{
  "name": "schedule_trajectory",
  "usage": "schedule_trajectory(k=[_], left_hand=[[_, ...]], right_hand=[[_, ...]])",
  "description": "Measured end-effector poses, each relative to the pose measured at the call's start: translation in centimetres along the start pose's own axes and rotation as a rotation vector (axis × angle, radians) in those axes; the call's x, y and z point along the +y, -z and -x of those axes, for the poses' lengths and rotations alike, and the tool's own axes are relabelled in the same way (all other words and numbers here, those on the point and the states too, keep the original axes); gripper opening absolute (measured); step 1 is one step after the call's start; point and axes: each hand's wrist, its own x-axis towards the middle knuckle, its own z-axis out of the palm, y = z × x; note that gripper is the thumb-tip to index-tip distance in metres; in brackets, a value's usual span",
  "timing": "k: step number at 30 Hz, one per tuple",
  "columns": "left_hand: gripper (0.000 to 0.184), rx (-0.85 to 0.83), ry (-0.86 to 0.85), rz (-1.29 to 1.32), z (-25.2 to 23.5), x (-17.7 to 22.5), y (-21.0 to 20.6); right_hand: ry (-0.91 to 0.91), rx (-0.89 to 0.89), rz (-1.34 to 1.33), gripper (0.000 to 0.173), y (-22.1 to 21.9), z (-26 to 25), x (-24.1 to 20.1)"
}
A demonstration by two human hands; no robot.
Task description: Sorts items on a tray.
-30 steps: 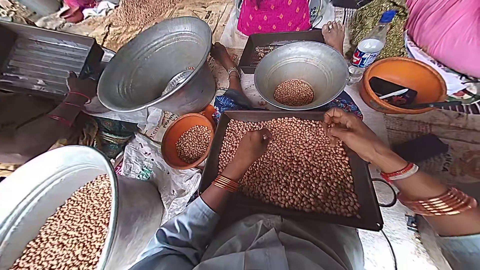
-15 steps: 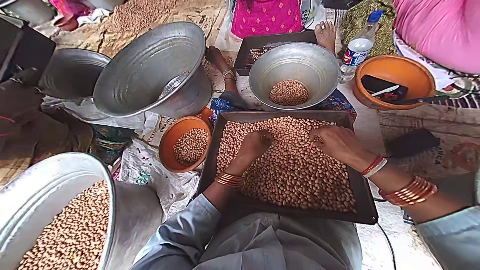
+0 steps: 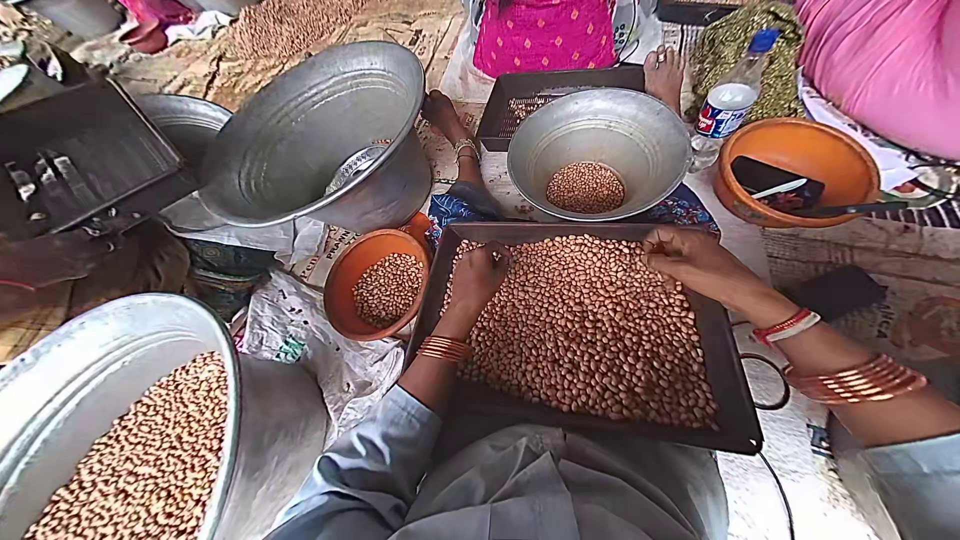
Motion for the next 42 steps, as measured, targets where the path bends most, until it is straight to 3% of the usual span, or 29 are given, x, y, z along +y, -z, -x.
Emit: schedule_trajectory(k=[2, 4, 10, 19, 22, 24, 26, 27, 29, 31, 33, 38, 42], left_hand=[[0.019, 0.037, -0.013, -0.052, -0.5, -0.4, -0.5], [0.021, 0.033, -0.025, -0.058, -0.3, -1.0, -0.9], [0.022, -0.028, -0.009, -0.105, -0.9, 0.3, -1.7], [0.022, -0.068, 0.071, -0.053, -0.9, 0.2, -1.5], [0.018, -0.1, 0.02, 0.166, -0.4, -0.8, -0.2], [0.013, -0.143, 0.024, 0.514, 0.4, -1.3, 0.5], [0.019, -0.236, 0.067, 0.805, 0.8, -1.1, 1.1], [0.024, -0.266, 0.05, 0.833, 0.8, -0.8, 1.1], [0.021, -0.385, -0.059, 0.726, 1.3, -0.5, 1.2], [0.012, -0.53, -0.165, 0.457, 2.6, 0.0, 1.4], [0.014, -0.621, -0.235, 0.201, 4.1, 0.2, 1.1], [0.023, -0.618, -0.195, 0.0, 6.7, -0.1, 0.2], [0.025, -0.601, -0.218, 0.005, 7.1, -0.6, -0.2]], right_hand=[[-0.071, 0.031, -0.266, 0.01, 0.5, 0.1, -0.2], [-0.092, 0.056, -0.326, 0.014, 0.5, -0.1, -0.1], [0.119, 0.12, 0.359, 0.005, -1.0, 0.0, -0.3], [0.217, 0.057, 0.615, 0.015, -4.4, 0.3, 0.1], [0.203, 0.043, 0.641, 0.017, -4.7, 0.4, -0.1], [0.21, 0.046, 0.634, 0.016, -4.7, 0.4, 0.0], [0.219, 0.041, 0.638, 0.013, -4.8, 0.5, 0.1], [0.22, 0.039, 0.641, 0.013, -4.9, 0.5, 0.1], [0.204, 0.017, 0.645, 0.013, -5.0, 0.5, -0.1], [0.175, -0.007, 0.637, 0.013, -5.1, 0.4, -0.2], [0.091, -0.056, 0.546, 0.011, -4.8, 0.2, -0.3], [-0.022, -0.116, -0.065, 0.007, -3.9, 0.3, -1.1], [0.047, -0.224, 0.027, 0.008, -5.9, 2.2, -3.9]])
